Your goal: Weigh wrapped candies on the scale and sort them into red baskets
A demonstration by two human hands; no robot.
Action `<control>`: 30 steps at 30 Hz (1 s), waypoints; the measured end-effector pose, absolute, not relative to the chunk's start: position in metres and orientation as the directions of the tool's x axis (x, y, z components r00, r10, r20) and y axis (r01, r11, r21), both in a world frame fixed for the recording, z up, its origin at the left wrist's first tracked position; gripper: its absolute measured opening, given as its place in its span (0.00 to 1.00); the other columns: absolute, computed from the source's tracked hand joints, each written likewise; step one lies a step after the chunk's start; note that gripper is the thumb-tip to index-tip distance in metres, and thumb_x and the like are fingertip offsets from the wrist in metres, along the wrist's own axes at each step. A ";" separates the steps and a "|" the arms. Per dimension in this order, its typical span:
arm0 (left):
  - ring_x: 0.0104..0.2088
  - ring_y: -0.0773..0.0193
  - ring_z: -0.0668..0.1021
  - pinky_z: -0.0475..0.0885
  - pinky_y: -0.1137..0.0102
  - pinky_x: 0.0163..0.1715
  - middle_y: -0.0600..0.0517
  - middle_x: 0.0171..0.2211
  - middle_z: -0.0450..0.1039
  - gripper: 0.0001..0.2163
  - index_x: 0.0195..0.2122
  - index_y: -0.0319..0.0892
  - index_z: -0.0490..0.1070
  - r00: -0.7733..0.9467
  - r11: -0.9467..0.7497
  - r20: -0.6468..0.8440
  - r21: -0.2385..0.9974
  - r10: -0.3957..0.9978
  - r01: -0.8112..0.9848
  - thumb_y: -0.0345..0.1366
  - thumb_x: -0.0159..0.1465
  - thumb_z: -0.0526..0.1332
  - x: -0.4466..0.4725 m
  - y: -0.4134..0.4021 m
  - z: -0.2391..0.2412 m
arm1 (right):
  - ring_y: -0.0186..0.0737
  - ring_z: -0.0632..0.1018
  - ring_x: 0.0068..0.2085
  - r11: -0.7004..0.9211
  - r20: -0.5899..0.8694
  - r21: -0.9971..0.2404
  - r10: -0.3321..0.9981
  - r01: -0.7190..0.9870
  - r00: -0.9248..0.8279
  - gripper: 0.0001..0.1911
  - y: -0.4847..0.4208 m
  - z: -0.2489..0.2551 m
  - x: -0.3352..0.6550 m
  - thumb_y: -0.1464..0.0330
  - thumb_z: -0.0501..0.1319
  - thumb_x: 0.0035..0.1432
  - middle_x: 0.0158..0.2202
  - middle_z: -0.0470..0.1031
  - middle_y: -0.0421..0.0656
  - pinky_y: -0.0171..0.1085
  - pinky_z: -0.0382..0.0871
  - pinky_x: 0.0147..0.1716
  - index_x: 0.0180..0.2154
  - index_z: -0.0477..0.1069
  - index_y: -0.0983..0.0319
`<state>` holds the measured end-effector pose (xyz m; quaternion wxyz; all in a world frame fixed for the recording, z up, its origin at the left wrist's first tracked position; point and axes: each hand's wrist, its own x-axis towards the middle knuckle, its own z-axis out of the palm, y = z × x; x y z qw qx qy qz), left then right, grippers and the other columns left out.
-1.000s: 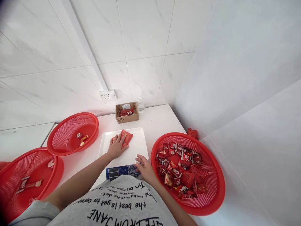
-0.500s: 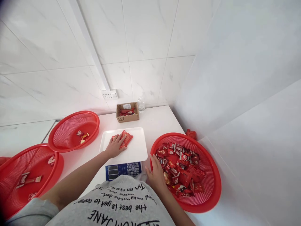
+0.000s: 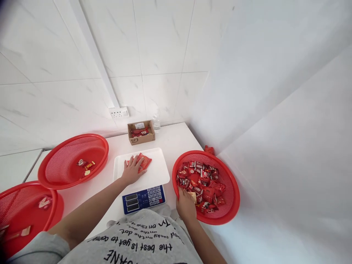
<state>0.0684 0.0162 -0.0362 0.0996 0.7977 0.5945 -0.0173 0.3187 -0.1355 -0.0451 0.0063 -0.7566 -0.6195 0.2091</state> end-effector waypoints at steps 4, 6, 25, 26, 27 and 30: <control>0.62 0.43 0.45 0.42 0.44 0.55 0.47 0.65 0.39 0.30 0.63 0.50 0.44 0.260 -0.237 -0.184 0.139 0.948 0.962 0.55 0.61 0.42 0.077 0.018 -0.041 | 0.46 0.68 0.52 -0.244 -0.312 -0.260 0.937 0.934 0.158 0.25 -0.135 -0.046 0.318 0.72 0.46 0.56 0.53 0.67 0.51 0.39 0.56 0.51 0.56 0.58 0.69; 0.62 0.44 0.46 0.42 0.45 0.55 0.47 0.65 0.41 0.29 0.62 0.50 0.45 0.307 -0.284 -0.178 0.146 0.935 0.948 0.54 0.61 0.42 0.074 0.020 -0.042 | 0.45 0.68 0.51 -0.260 -0.324 -0.252 0.930 0.932 0.172 0.25 -0.136 -0.047 0.318 0.72 0.46 0.56 0.52 0.67 0.51 0.39 0.56 0.50 0.56 0.58 0.68; 0.63 0.51 0.43 0.42 0.51 0.58 0.44 0.64 0.40 0.34 0.63 0.41 0.42 0.316 -0.291 -0.080 0.234 0.945 0.928 0.55 0.60 0.45 0.016 0.013 -0.047 | 0.45 0.71 0.48 -0.338 -0.347 -0.142 0.897 0.930 0.273 0.23 -0.136 -0.040 0.307 0.70 0.47 0.57 0.47 0.71 0.51 0.38 0.60 0.44 0.55 0.59 0.65; 0.63 0.51 0.43 0.42 0.51 0.58 0.44 0.64 0.40 0.34 0.63 0.40 0.42 0.304 -0.277 -0.091 0.227 0.948 0.934 0.54 0.60 0.46 0.014 0.013 -0.047 | 0.45 0.71 0.47 -0.343 -0.344 -0.138 0.897 0.929 0.279 0.23 -0.136 -0.040 0.307 0.70 0.47 0.57 0.47 0.71 0.51 0.38 0.61 0.43 0.54 0.60 0.64; 0.63 0.51 0.43 0.43 0.51 0.58 0.44 0.64 0.40 0.34 0.63 0.40 0.42 0.293 -0.267 -0.095 0.221 0.951 0.938 0.54 0.60 0.46 0.012 0.013 -0.047 | 0.45 0.71 0.47 -0.344 -0.339 -0.137 0.898 0.929 0.282 0.22 -0.136 -0.040 0.306 0.69 0.46 0.57 0.47 0.71 0.51 0.39 0.61 0.42 0.53 0.61 0.64; 0.63 0.51 0.45 0.44 0.52 0.58 0.44 0.64 0.41 0.32 0.63 0.40 0.44 0.285 -0.265 -0.068 0.211 0.956 0.941 0.52 0.62 0.44 0.009 0.014 -0.046 | 0.45 0.71 0.46 -0.345 -0.332 -0.138 0.899 0.928 0.285 0.21 -0.136 -0.040 0.305 0.69 0.46 0.57 0.46 0.72 0.51 0.39 0.61 0.42 0.51 0.63 0.64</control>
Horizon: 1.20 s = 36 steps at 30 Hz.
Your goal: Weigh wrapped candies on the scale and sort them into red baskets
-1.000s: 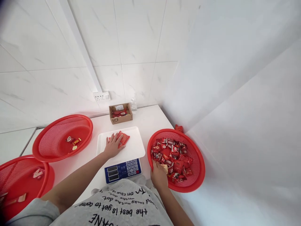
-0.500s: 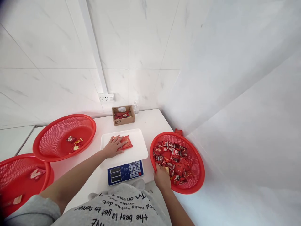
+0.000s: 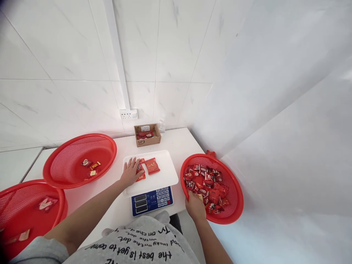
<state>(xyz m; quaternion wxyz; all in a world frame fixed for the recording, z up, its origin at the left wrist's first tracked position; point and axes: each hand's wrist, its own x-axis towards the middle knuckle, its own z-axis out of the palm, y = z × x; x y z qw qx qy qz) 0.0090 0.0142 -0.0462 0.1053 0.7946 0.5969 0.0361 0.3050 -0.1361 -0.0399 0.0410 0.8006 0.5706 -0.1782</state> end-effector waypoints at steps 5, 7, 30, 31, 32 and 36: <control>0.63 0.53 0.43 0.41 0.52 0.59 0.48 0.64 0.41 0.31 0.63 0.46 0.44 0.501 -0.493 0.020 0.209 0.865 0.844 0.54 0.61 0.45 0.014 0.011 -0.044 | 0.46 0.72 0.45 -0.348 -0.343 -0.135 0.895 0.928 0.286 0.21 -0.135 -0.040 0.305 0.70 0.46 0.57 0.44 0.73 0.52 0.39 0.62 0.40 0.51 0.62 0.64; 0.63 0.52 0.42 0.38 0.52 0.59 0.48 0.65 0.40 0.33 0.63 0.47 0.44 0.587 -0.584 0.047 0.193 0.808 0.788 0.56 0.60 0.46 0.018 0.010 -0.045 | 0.46 0.72 0.45 -0.343 -0.343 -0.127 0.896 0.931 0.283 0.21 -0.135 -0.040 0.306 0.69 0.45 0.57 0.45 0.73 0.51 0.39 0.62 0.40 0.52 0.62 0.64; 0.63 0.51 0.46 0.35 0.48 0.58 0.49 0.63 0.49 0.27 0.60 0.48 0.55 0.280 -0.271 -0.030 0.178 0.960 0.946 0.52 0.63 0.38 0.051 0.030 -0.049 | 0.46 0.72 0.46 -0.310 -0.389 -0.139 0.891 0.941 0.236 0.23 -0.134 -0.048 0.315 0.68 0.44 0.59 0.45 0.72 0.53 0.39 0.62 0.41 0.54 0.59 0.66; 0.63 0.52 0.47 0.35 0.48 0.58 0.48 0.63 0.49 0.27 0.60 0.48 0.54 0.296 -0.288 -0.020 0.175 0.955 0.942 0.52 0.63 0.38 0.051 0.030 -0.048 | 0.46 0.72 0.46 -0.309 -0.386 -0.138 0.892 0.941 0.236 0.23 -0.134 -0.048 0.315 0.68 0.44 0.59 0.45 0.72 0.53 0.39 0.62 0.42 0.54 0.59 0.66; 0.63 0.52 0.47 0.35 0.48 0.58 0.48 0.63 0.48 0.28 0.60 0.47 0.54 0.299 -0.293 -0.009 0.172 0.954 0.940 0.53 0.62 0.39 0.053 0.030 -0.047 | 0.46 0.73 0.46 -0.310 -0.384 -0.137 0.892 0.941 0.238 0.23 -0.134 -0.048 0.315 0.68 0.44 0.59 0.45 0.72 0.53 0.39 0.62 0.42 0.54 0.59 0.66; 0.63 0.47 0.46 0.40 0.45 0.56 0.45 0.64 0.44 0.32 0.61 0.49 0.51 0.259 -0.248 -0.024 0.214 0.965 0.945 0.58 0.60 0.40 0.066 0.026 -0.046 | 0.46 0.72 0.47 -0.317 -0.373 -0.149 0.895 0.937 0.243 0.23 -0.135 -0.049 0.315 0.68 0.44 0.59 0.44 0.73 0.53 0.39 0.62 0.43 0.54 0.60 0.66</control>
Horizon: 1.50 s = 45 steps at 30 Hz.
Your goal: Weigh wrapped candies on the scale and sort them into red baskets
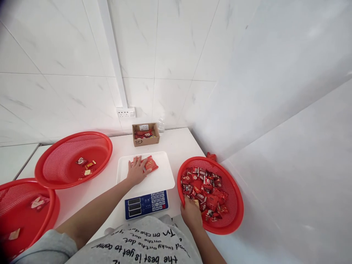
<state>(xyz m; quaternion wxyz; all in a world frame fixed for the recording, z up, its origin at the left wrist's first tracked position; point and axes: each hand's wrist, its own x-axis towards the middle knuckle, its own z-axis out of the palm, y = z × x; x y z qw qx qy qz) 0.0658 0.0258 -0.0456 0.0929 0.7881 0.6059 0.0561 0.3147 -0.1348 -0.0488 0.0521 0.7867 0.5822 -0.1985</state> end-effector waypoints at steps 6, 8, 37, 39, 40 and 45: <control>0.62 0.49 0.48 0.41 0.47 0.56 0.46 0.62 0.49 0.29 0.61 0.49 0.51 0.257 -0.240 -0.049 0.224 0.965 0.945 0.55 0.61 0.40 0.073 0.022 -0.051 | 0.46 0.72 0.48 -0.324 -0.372 -0.152 0.894 0.934 0.250 0.23 -0.135 -0.049 0.314 0.68 0.45 0.59 0.47 0.71 0.54 0.39 0.62 0.43 0.55 0.58 0.66; 0.62 0.50 0.50 0.41 0.49 0.57 0.47 0.61 0.52 0.28 0.60 0.50 0.52 0.312 -0.298 -0.033 0.215 0.949 0.930 0.54 0.62 0.42 0.068 0.023 -0.051 | 0.46 0.72 0.48 -0.325 -0.368 -0.150 0.895 0.934 0.252 0.23 -0.135 -0.049 0.314 0.68 0.45 0.58 0.47 0.72 0.53 0.39 0.62 0.43 0.55 0.59 0.66; 0.63 0.51 0.48 0.42 0.54 0.59 0.47 0.64 0.46 0.31 0.61 0.46 0.50 0.532 -0.520 0.020 0.243 0.847 0.819 0.56 0.61 0.41 0.046 0.045 -0.054 | 0.47 0.72 0.45 -0.337 -0.362 -0.127 0.891 0.933 0.272 0.22 -0.135 -0.044 0.310 0.69 0.46 0.58 0.44 0.72 0.53 0.39 0.62 0.41 0.53 0.60 0.66; 0.63 0.53 0.47 0.41 0.53 0.59 0.46 0.64 0.44 0.31 0.62 0.44 0.48 0.483 -0.474 0.043 0.282 0.875 0.834 0.55 0.62 0.41 0.044 0.044 -0.052 | 0.46 0.72 0.45 -0.339 -0.365 -0.133 0.890 0.931 0.272 0.22 -0.135 -0.044 0.310 0.69 0.46 0.58 0.44 0.72 0.53 0.39 0.62 0.41 0.53 0.61 0.65; 0.63 0.53 0.47 0.42 0.53 0.59 0.45 0.64 0.44 0.30 0.62 0.43 0.47 0.436 -0.430 0.053 0.310 0.898 0.848 0.54 0.62 0.40 0.042 0.042 -0.050 | 0.46 0.72 0.45 -0.339 -0.365 -0.134 0.891 0.931 0.272 0.22 -0.135 -0.045 0.310 0.69 0.46 0.58 0.45 0.72 0.53 0.39 0.62 0.41 0.53 0.60 0.65; 0.63 0.53 0.46 0.45 0.52 0.58 0.45 0.64 0.44 0.29 0.62 0.43 0.46 0.287 -0.272 0.029 0.423 0.958 0.865 0.51 0.63 0.43 0.013 0.029 -0.043 | 0.45 0.71 0.46 -0.336 -0.364 -0.117 0.890 0.934 0.275 0.22 -0.134 -0.045 0.310 0.69 0.46 0.58 0.45 0.72 0.53 0.38 0.61 0.42 0.53 0.61 0.66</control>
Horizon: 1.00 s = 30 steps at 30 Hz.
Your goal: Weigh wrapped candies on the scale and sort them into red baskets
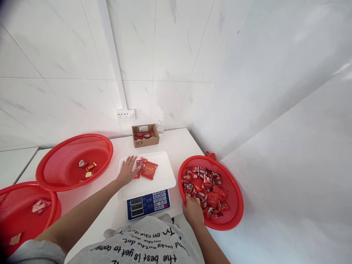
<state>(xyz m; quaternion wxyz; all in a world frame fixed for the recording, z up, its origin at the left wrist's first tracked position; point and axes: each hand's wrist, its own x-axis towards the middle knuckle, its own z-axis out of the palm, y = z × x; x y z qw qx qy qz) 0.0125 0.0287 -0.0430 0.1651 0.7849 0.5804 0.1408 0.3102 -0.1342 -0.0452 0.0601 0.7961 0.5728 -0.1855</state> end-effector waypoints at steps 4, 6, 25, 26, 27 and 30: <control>0.63 0.52 0.45 0.46 0.52 0.59 0.51 0.64 0.42 0.27 0.62 0.52 0.47 0.539 -0.479 -0.025 0.425 0.842 0.768 0.45 0.61 0.52 -0.012 0.016 -0.039 | 0.44 0.72 0.45 -0.342 -0.377 -0.136 0.886 0.930 0.271 0.20 -0.134 -0.042 0.310 0.68 0.46 0.58 0.45 0.72 0.52 0.37 0.61 0.42 0.51 0.62 0.65; 0.63 0.52 0.48 0.47 0.53 0.59 0.52 0.64 0.44 0.26 0.60 0.54 0.51 0.593 -0.527 -0.033 0.421 0.805 0.739 0.38 0.60 0.53 -0.016 0.012 -0.036 | 0.45 0.71 0.46 -0.343 -0.379 -0.142 0.885 0.928 0.269 0.19 -0.133 -0.041 0.310 0.68 0.46 0.58 0.44 0.72 0.53 0.38 0.61 0.42 0.50 0.63 0.65; 0.47 0.59 0.71 0.66 0.61 0.49 0.49 0.45 0.71 0.17 0.53 0.45 0.62 0.583 -0.581 0.112 0.351 0.804 0.734 0.31 0.62 0.52 0.022 0.002 -0.041 | 0.45 0.73 0.43 -0.369 -0.402 -0.113 0.866 0.923 0.297 0.18 -0.120 -0.039 0.311 0.66 0.45 0.59 0.41 0.73 0.51 0.38 0.61 0.38 0.48 0.63 0.63; 0.47 0.59 0.71 0.66 0.62 0.48 0.49 0.45 0.71 0.17 0.53 0.45 0.61 0.589 -0.589 0.117 0.341 0.800 0.733 0.31 0.62 0.52 0.022 0.003 -0.042 | 0.45 0.73 0.43 -0.368 -0.401 -0.114 0.867 0.923 0.296 0.18 -0.120 -0.039 0.311 0.66 0.45 0.59 0.41 0.73 0.51 0.38 0.61 0.38 0.48 0.63 0.63; 0.47 0.60 0.71 0.66 0.62 0.48 0.49 0.45 0.71 0.17 0.53 0.45 0.61 0.594 -0.595 0.118 0.336 0.796 0.730 0.31 0.62 0.51 0.023 0.003 -0.042 | 0.45 0.73 0.43 -0.367 -0.401 -0.116 0.868 0.923 0.294 0.18 -0.120 -0.039 0.311 0.66 0.45 0.59 0.41 0.73 0.51 0.38 0.61 0.38 0.48 0.63 0.63; 0.49 0.59 0.70 0.65 0.62 0.49 0.48 0.47 0.70 0.19 0.55 0.44 0.59 0.602 -0.606 0.129 0.335 0.788 0.721 0.34 0.62 0.52 0.024 0.002 -0.042 | 0.45 0.73 0.43 -0.365 -0.395 -0.128 0.871 0.922 0.290 0.17 -0.120 -0.038 0.310 0.67 0.45 0.59 0.41 0.73 0.52 0.38 0.61 0.38 0.48 0.63 0.64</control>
